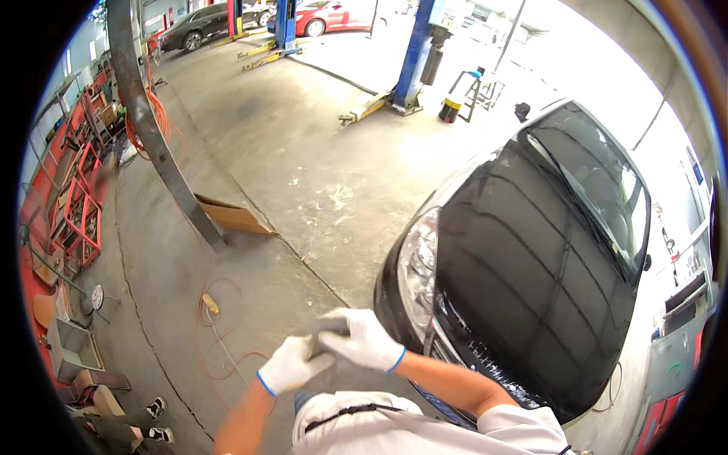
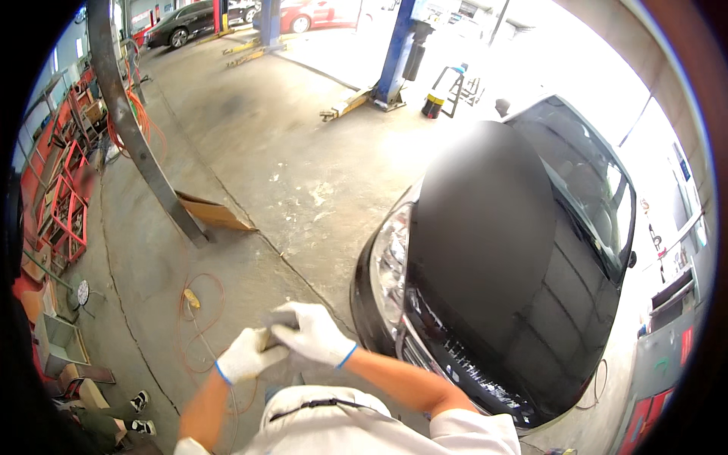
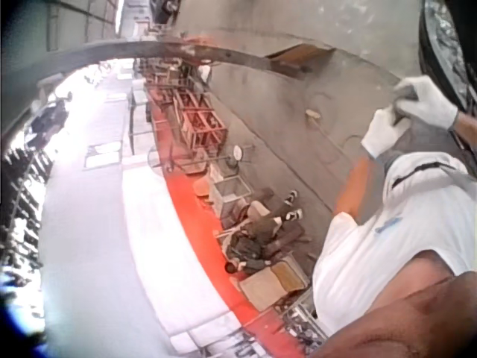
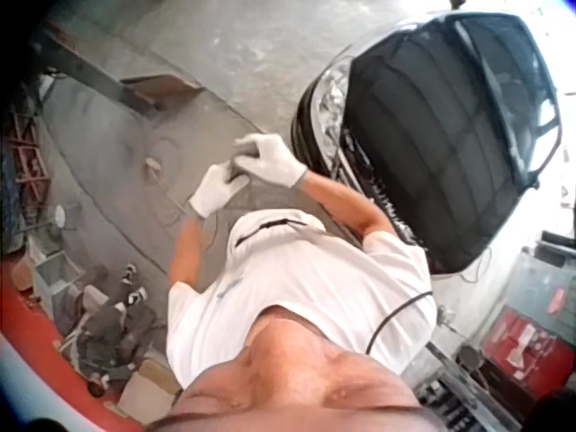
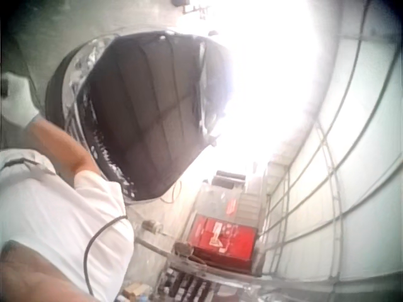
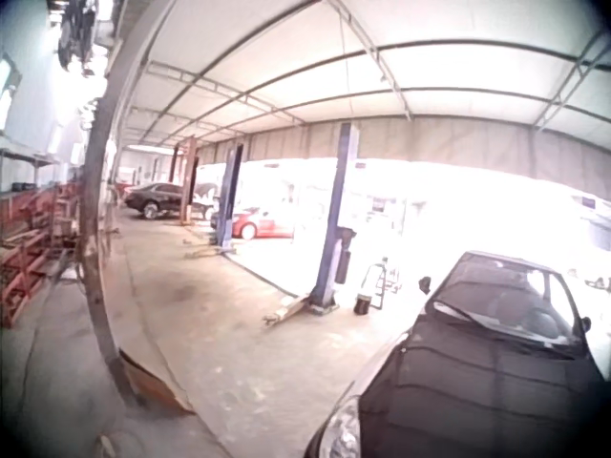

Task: The person puts on gloves and picks up a sanding block and a container of body filler. They open the container, apply the filler to the sanding block, and then apply it to the hood of a black car in a garage.

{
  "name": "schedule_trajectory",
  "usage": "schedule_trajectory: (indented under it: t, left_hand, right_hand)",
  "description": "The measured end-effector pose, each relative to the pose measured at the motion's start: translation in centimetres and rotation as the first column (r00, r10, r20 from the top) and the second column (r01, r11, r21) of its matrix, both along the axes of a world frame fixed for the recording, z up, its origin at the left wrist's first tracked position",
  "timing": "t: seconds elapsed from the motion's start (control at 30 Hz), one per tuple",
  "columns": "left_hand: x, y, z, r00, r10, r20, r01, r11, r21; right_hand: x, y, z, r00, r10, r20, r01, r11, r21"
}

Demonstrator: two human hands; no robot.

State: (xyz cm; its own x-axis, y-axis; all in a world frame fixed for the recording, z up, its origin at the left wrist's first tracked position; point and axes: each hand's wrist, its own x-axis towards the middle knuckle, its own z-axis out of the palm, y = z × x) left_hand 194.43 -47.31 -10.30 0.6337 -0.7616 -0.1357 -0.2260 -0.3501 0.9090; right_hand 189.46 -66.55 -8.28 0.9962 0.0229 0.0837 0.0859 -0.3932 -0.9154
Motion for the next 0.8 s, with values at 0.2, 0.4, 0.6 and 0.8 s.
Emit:
schedule_trajectory:
  t: [0.2,0.4,0.6,0.8]
  left_hand:
    - [17.9,0.4,2.1,0.979,-0.037,-0.199,0.066,0.988,0.140]
    - [29.8,-3.8,2.6,0.922,0.042,-0.384,-0.112,0.980,-0.162]
    - [40.6,-10.7,-4.4,0.789,0.090,-0.608,-0.237,0.957,-0.167]
    - [54.4,-24.3,-4.2,0.943,-0.020,0.333,0.141,0.929,-0.343]
  right_hand:
    - [15.9,-1.8,1.2,0.989,-0.047,-0.138,0.070,0.983,0.169]
    - [28.2,-7.1,0.1,0.899,-0.390,-0.200,0.438,0.817,0.376]
    - [39.7,-13.8,-0.6,0.801,-0.533,-0.274,0.595,0.657,0.463]
    - [50.7,-20.8,-1.5,0.878,-0.445,-0.177,0.479,0.803,0.354]
